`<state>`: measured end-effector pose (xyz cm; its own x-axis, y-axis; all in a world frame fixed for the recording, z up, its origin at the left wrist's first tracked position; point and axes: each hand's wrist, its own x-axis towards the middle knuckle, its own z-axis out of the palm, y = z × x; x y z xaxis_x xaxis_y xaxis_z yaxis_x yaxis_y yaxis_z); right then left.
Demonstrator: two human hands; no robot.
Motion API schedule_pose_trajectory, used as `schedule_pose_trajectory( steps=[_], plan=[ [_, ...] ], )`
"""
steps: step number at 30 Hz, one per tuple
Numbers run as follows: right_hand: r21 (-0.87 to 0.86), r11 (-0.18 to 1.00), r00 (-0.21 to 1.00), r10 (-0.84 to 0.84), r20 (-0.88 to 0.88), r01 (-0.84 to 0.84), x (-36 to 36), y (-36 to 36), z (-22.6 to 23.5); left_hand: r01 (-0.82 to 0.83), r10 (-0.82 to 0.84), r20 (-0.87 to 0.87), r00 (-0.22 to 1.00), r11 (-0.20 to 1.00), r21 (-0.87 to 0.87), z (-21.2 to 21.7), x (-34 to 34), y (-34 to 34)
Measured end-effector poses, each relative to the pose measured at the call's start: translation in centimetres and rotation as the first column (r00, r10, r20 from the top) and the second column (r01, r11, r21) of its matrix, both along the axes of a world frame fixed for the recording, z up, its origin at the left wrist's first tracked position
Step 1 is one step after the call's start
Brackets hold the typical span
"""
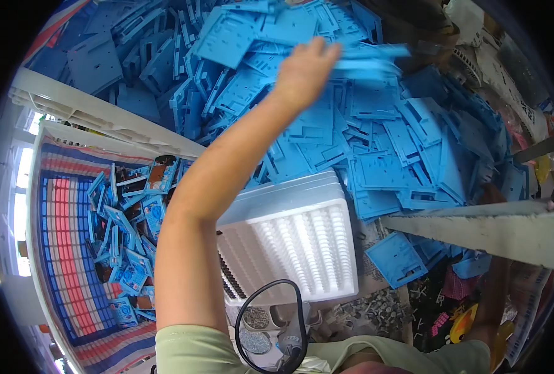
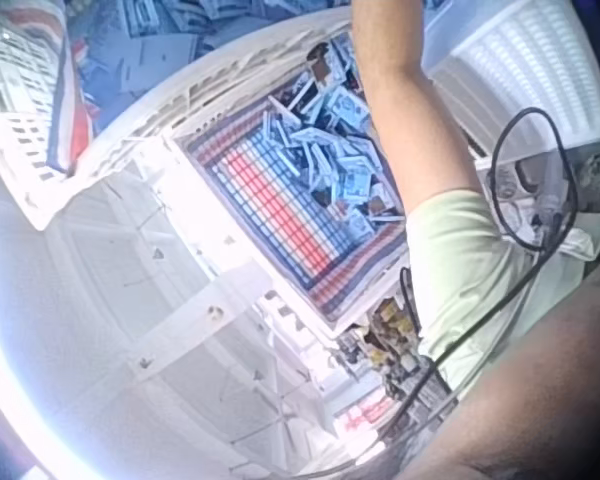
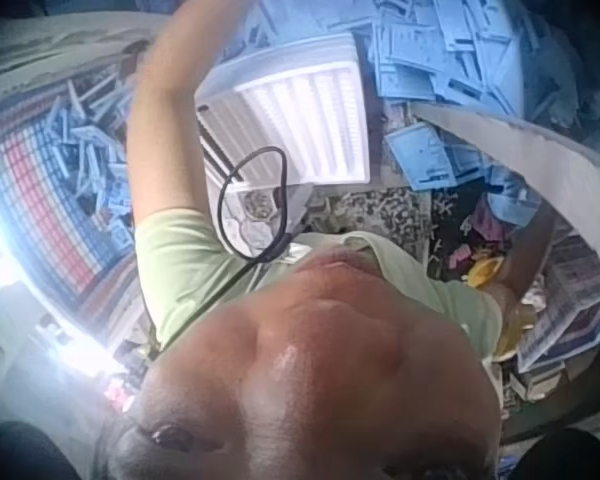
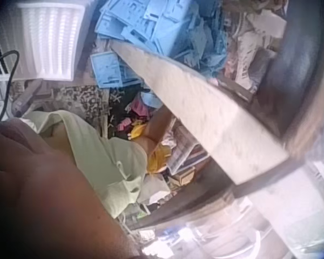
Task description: Soldering components and assembling plastic housings for electronic devices.
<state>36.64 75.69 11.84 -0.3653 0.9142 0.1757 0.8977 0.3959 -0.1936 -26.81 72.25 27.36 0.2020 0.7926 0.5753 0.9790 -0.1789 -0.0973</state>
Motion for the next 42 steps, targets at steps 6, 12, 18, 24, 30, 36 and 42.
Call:
schedule_pose_trajectory(
  steps=[6, 12, 18, 24, 30, 36, 42],
  plan=[
    [0.048, 0.999, 1.0, -0.022, -0.014, 0.023, 1.4, 0.5, 3.3, 0.323, -0.299, 0.364, 0.882, 0.947, -0.003, 3.9, 17.9, 2.2],
    [0.078, 0.997, 0.997, -0.02, -0.077, 0.026, 2.3, 0.9, 4.2, 0.647, -0.648, -0.007, 0.761, 0.759, 0.069, -6.7, 28.4, 1.8],
    [0.089, 0.996, 0.995, -0.011, -0.098, 0.02, 2.0, -6.1, 3.5, 0.185, -0.323, -0.122, 0.939, 0.77, -0.611, 6.5, 14.9, 3.1],
    [0.05, 0.998, 0.994, 0.049, -0.1, -0.044, -2.5, -13.4, 0.6, -0.909, 0.886, 0.205, 0.416, 0.403, 0.106, 12.9, -19.5, 4.0],
    [0.033, 0.997, 0.993, 0.068, -0.095, -0.065, -4.0, -15.5, -1.2, -0.969, 0.964, 0.12, 0.239, 0.244, -0.03, 13.5, -28.4, -1.6],
    [0.016, 0.998, 0.995, 0.058, -0.079, -0.057, -3.8, -15.1, -1.7, -0.972, 0.948, -0.267, 0.172, 0.207, 0.109, 7.8, -24.7, 0.0],
    [0.032, 0.997, 0.994, 0.073, -0.08, -0.07, -3.2, -13.7, -1.2, -0.953, 0.949, -0.111, 0.296, 0.285, -0.101, 4.6, -27.3, 0.4]
  ],
)
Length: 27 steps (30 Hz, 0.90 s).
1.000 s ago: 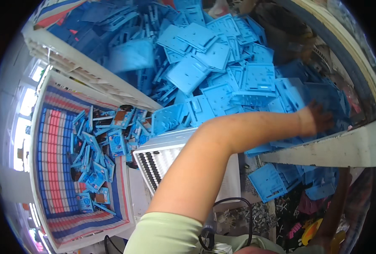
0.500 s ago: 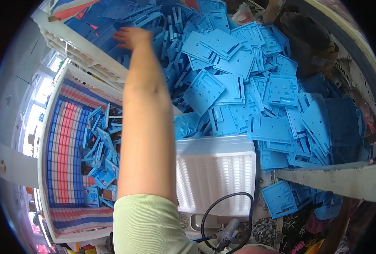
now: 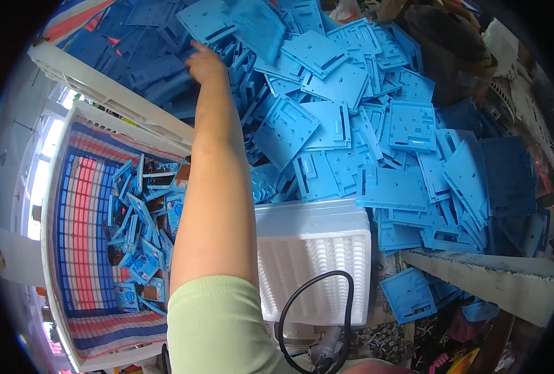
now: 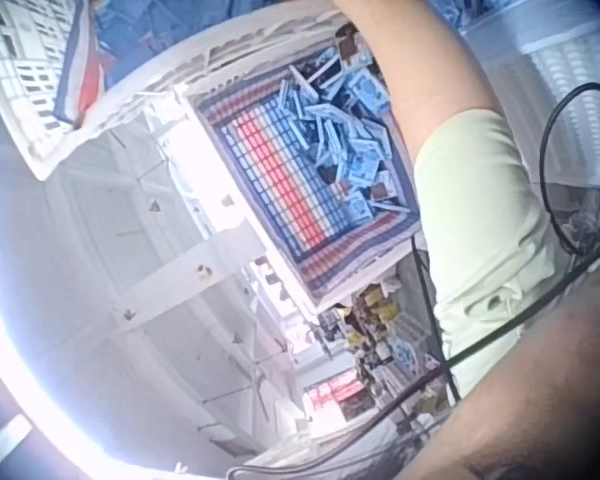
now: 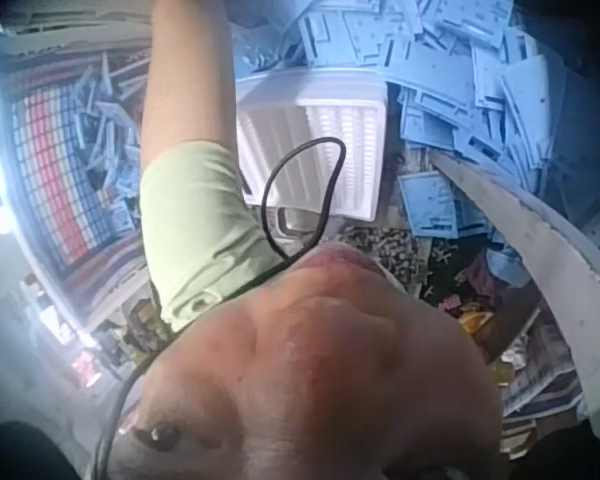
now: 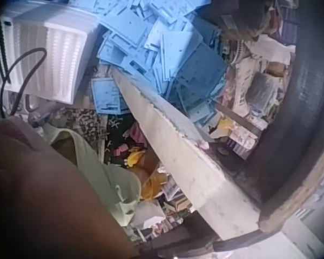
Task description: Soldering components and assembling plastic housings for electronic devices.
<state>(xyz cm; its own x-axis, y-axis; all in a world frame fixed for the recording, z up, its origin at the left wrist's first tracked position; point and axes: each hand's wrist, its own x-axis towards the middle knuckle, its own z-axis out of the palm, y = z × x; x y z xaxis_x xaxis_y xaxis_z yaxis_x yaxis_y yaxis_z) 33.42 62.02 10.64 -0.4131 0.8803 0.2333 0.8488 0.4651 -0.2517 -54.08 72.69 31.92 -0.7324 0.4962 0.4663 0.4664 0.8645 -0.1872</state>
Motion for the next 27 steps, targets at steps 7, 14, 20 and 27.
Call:
schedule_pose_trajectory(
  steps=[7, 14, 20, 27],
  plan=[
    [0.078, 0.996, 0.999, -0.037, -0.022, 0.039, 3.7, 5.5, 4.0, 0.032, -0.049, 0.114, 0.992, 0.989, 0.145, -2.0, 2.2, -1.2],
    [0.132, 0.991, 0.999, -0.033, -0.024, 0.036, 6.2, 12.3, 6.6, 0.185, -0.211, 0.079, 0.974, 0.949, 0.254, -2.1, 9.7, -6.2],
    [0.117, 0.993, 1.0, -0.008, 0.01, 0.006, 4.7, 12.7, 5.3, 0.516, -0.521, -0.06, 0.851, 0.811, 0.278, -1.0, 17.8, -5.2],
    [0.126, 0.989, 0.994, 0.068, 0.081, -0.078, 0.1, 11.1, 3.5, 0.862, -0.901, -0.038, 0.433, 0.401, 0.31, -2.2, 32.7, -5.0]
  ],
)
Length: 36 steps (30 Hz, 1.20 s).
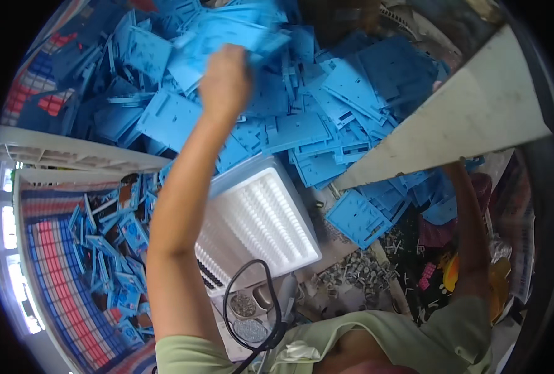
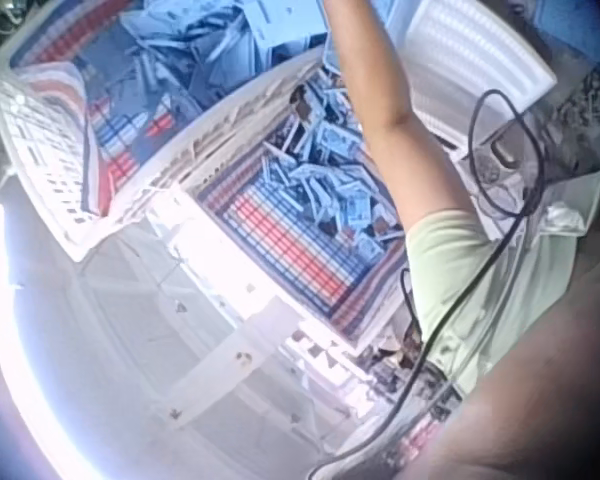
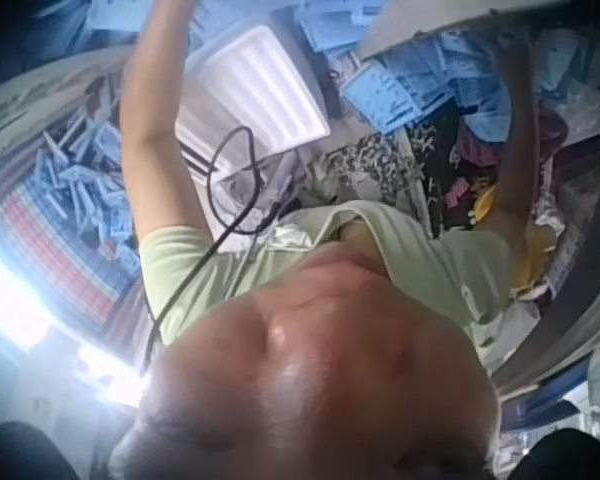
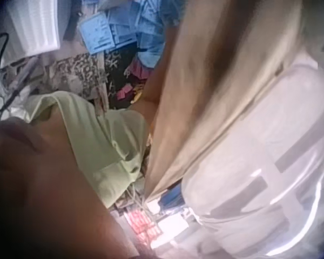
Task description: Soldering components and assembling plastic housings for electronic devices.
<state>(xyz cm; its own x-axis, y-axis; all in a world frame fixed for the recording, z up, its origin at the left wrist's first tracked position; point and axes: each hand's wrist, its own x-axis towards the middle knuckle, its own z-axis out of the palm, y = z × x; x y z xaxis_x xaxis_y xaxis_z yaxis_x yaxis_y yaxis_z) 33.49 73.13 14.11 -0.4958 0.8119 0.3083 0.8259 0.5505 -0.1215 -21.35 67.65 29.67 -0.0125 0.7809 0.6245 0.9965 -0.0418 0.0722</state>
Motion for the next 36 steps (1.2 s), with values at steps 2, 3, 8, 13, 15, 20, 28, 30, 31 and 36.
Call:
schedule_pose_trajectory(
  steps=[2, 3, 8, 13, 15, 20, 28, 30, 31, 36],
  plan=[
    [-0.034, 0.999, 1.0, -0.02, -0.01, 0.02, 0.7, -0.5, -0.9, 0.23, -0.231, 0.013, 0.973, 0.973, 0.027, 0.0, 6.0, 0.4],
    [-0.056, 0.997, 0.998, -0.047, -0.047, 0.045, 1.0, -0.6, -1.1, 0.332, -0.332, 0.013, 0.943, 0.943, 0.024, -0.5, 8.3, 0.6],
    [-0.346, 0.905, 0.948, -0.299, -0.104, 0.248, 2.3, -2.5, 1.8, 0.748, -0.753, 0.022, 0.658, 0.656, 0.099, -0.8, 16.8, 1.9],
    [-0.292, 0.923, 0.88, -0.344, -0.326, 0.252, 9.7, 1.0, -2.5, 0.901, -0.899, -0.11, 0.424, 0.406, 0.153, -5.6, 20.3, 5.0],
    [-0.226, 0.933, 0.912, -0.331, -0.242, 0.279, 9.2, 0.4, -2.2, 0.879, -0.884, -0.168, 0.437, 0.459, -0.128, -6.1, 19.9, 5.3],
    [-0.177, 0.924, 0.922, -0.364, -0.131, 0.34, 8.9, -0.5, -2.1, 0.064, -0.074, -0.046, 0.996, 0.981, -0.185, -1.4, 3.6, 5.4],
    [-0.167, 0.927, 0.929, -0.356, -0.099, 0.337, 8.5, -0.2, -2.7, -0.486, 0.688, 0.159, 0.708, 0.638, -0.597, -2.7, -23.0, 4.9],
    [-0.167, 0.932, 0.936, -0.34, -0.086, 0.323, 8.1, 0.5, -2.7, -0.411, 0.631, 0.187, 0.753, 0.673, -0.615, -4.8, -19.9, 6.5],
    [-0.158, 0.93, 0.933, -0.349, -0.086, 0.333, 8.4, 0.2, -2.7, -0.383, 0.579, 0.286, 0.764, 0.762, -0.522, -5.8, -17.2, 7.6],
    [-0.167, 0.919, 0.922, -0.375, -0.095, 0.356, 9.1, -0.8, -2.9, -0.079, 0.36, 0.676, 0.643, 0.909, -0.408, -7.0, -7.2, 6.9]
  ],
)
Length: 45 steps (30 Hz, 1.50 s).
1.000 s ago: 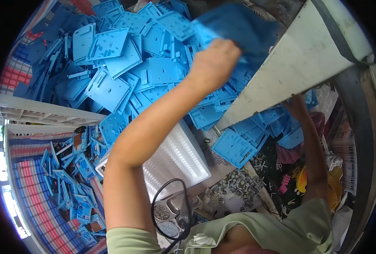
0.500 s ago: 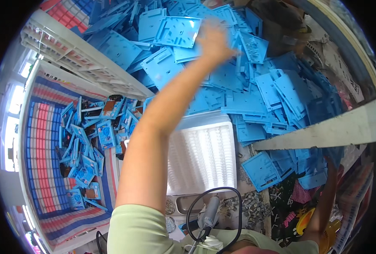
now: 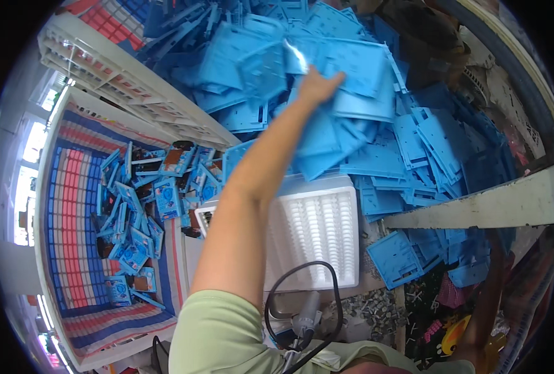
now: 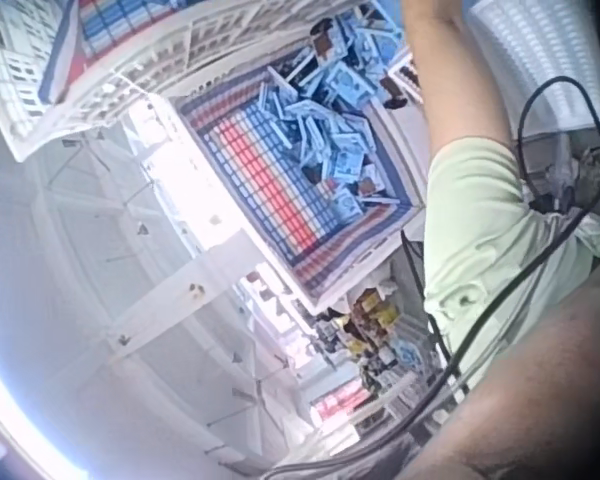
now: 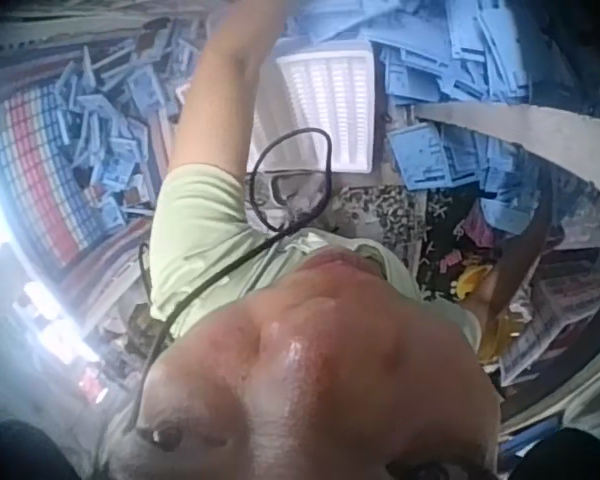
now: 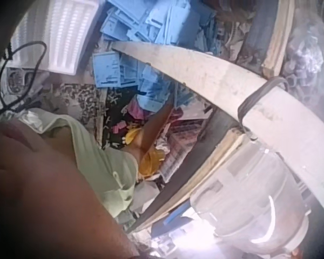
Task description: Soldering components and assembling plastic housings for electronic devices.
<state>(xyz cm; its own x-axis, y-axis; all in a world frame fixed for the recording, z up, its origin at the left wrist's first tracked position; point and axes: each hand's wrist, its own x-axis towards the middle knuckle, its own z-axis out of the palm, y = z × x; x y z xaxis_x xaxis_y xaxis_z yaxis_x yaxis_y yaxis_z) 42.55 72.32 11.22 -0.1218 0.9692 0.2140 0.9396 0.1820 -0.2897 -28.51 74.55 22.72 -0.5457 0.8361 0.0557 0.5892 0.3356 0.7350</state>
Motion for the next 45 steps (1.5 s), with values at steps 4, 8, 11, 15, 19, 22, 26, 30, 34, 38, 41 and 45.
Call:
schedule_pose_trajectory(
  steps=[4, 8, 11, 15, 19, 22, 26, 30, 34, 38, 41, 45],
  plan=[
    [-0.011, 1.0, 1.0, 0.011, 0.013, -0.011, -0.9, 0.0, 0.0, 0.307, -0.307, 0.007, 0.952, 0.952, 0.002, -1.6, 6.9, 1.0],
    [-0.015, 1.0, 1.0, -0.014, 0.025, 0.014, 0.6, -0.9, 0.1, 0.344, -0.337, -0.28, 0.899, 0.939, -0.025, 5.6, 4.3, 2.0],
    [-0.023, 1.0, 1.0, -0.005, 0.026, 0.005, 0.4, -0.9, -0.1, -0.201, 0.35, -0.601, 0.719, 0.932, 0.302, 9.3, -9.7, 1.2],
    [-0.023, 1.0, 0.999, 0.003, 0.034, -0.002, 0.3, -0.7, -0.2, -0.862, 0.772, -0.41, 0.486, 0.5, -0.08, 8.5, -21.0, -5.8],
    [-0.002, 1.0, 0.999, 0.006, 0.045, -0.006, 0.1, -0.7, 0.3, -0.68, 0.664, -0.17, 0.728, 0.667, -0.303, 2.9, -25.1, -6.1],
    [0.004, 1.0, 0.999, 0.008, 0.05, -0.009, 0.4, -0.5, 0.1, -0.549, 0.58, 0.051, 0.813, 0.792, -0.266, 0.7, -23.6, -4.1],
    [0.035, 0.999, 0.995, -0.033, 0.091, 0.03, 1.4, -0.9, 1.1, -0.289, 0.307, 0.323, 0.895, 0.952, -0.104, 0.3, -12.9, -0.4],
    [0.053, 0.998, 0.995, -0.02, 0.101, 0.015, -0.7, 0.4, 0.6, 0.146, -0.095, 0.465, 0.88, 0.987, -0.074, -2.9, -3.4, 3.0],
    [0.054, 0.998, 0.993, -0.041, 0.11, 0.035, -2.0, 0.5, -0.1, 0.338, -0.301, 0.411, 0.86, 0.941, -0.019, -4.2, 1.5, 5.2],
    [0.054, 0.996, 0.985, -0.082, 0.152, 0.074, -2.5, 0.0, -0.1, 0.535, -0.505, 0.32, 0.802, 0.845, -0.008, -5.7, 7.7, 7.0],
    [0.024, 0.997, 0.968, -0.076, 0.238, 0.072, -3.8, -0.3, -0.2, 0.545, -0.524, 0.2, 0.828, 0.835, -0.069, -6.1, 14.0, 6.8],
    [-0.095, 0.988, 0.922, -0.074, 0.381, 0.118, -3.3, -3.5, -0.5, 0.551, -0.543, 0.099, 0.834, 0.83, -0.091, -3.8, 18.7, 6.7]
  ],
)
